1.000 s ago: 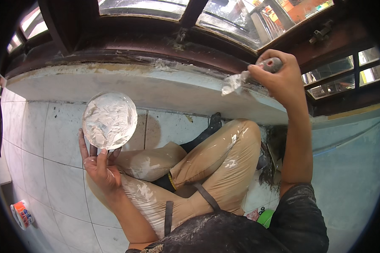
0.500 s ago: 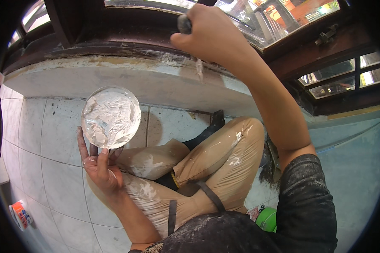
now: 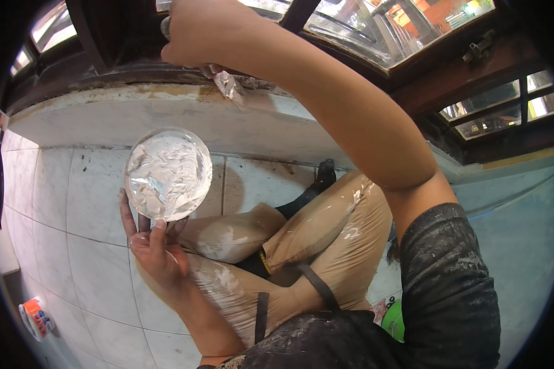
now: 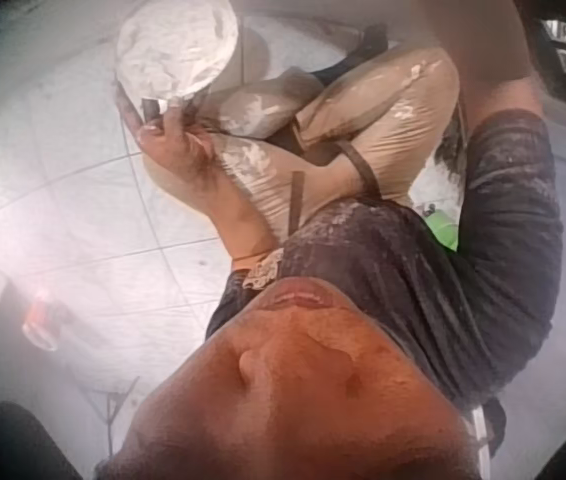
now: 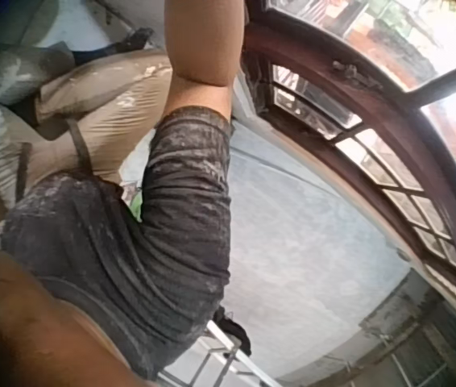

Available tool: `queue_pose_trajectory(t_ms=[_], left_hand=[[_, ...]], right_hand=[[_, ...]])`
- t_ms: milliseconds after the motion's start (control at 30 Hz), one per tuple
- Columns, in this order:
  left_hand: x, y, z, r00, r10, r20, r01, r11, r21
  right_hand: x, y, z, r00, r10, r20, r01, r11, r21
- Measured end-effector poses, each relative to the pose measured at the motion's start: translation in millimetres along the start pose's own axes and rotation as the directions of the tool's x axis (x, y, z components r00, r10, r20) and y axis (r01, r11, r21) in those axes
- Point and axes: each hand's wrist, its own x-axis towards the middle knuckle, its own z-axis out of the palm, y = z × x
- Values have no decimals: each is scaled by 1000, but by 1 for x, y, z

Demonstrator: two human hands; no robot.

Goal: The person sits on the floor and uses a putty knife to apply white filler from a small container onto the lower edge of a wooden window frame. The person repeatedly scoops filler and smooths it along the frame's surface.

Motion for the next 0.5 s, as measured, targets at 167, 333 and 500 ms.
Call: queue_pose_trajectory(t_ms=[167, 333, 500], left_hand=[[-1, -1, -4, 1000, 5, 29, -6, 1000, 30], [0, -1, -2, 1000, 19, -12, -19, 1000, 3], [0, 1, 3, 1000, -8, -21, 8, 1000, -18]], right_hand=[[20, -8, 9, 996, -82, -47, 85, 994, 72], [6, -39, -17, 992, -52, -117, 64, 992, 105], [-75, 10, -33, 952, -27, -306, 110, 961, 256]])
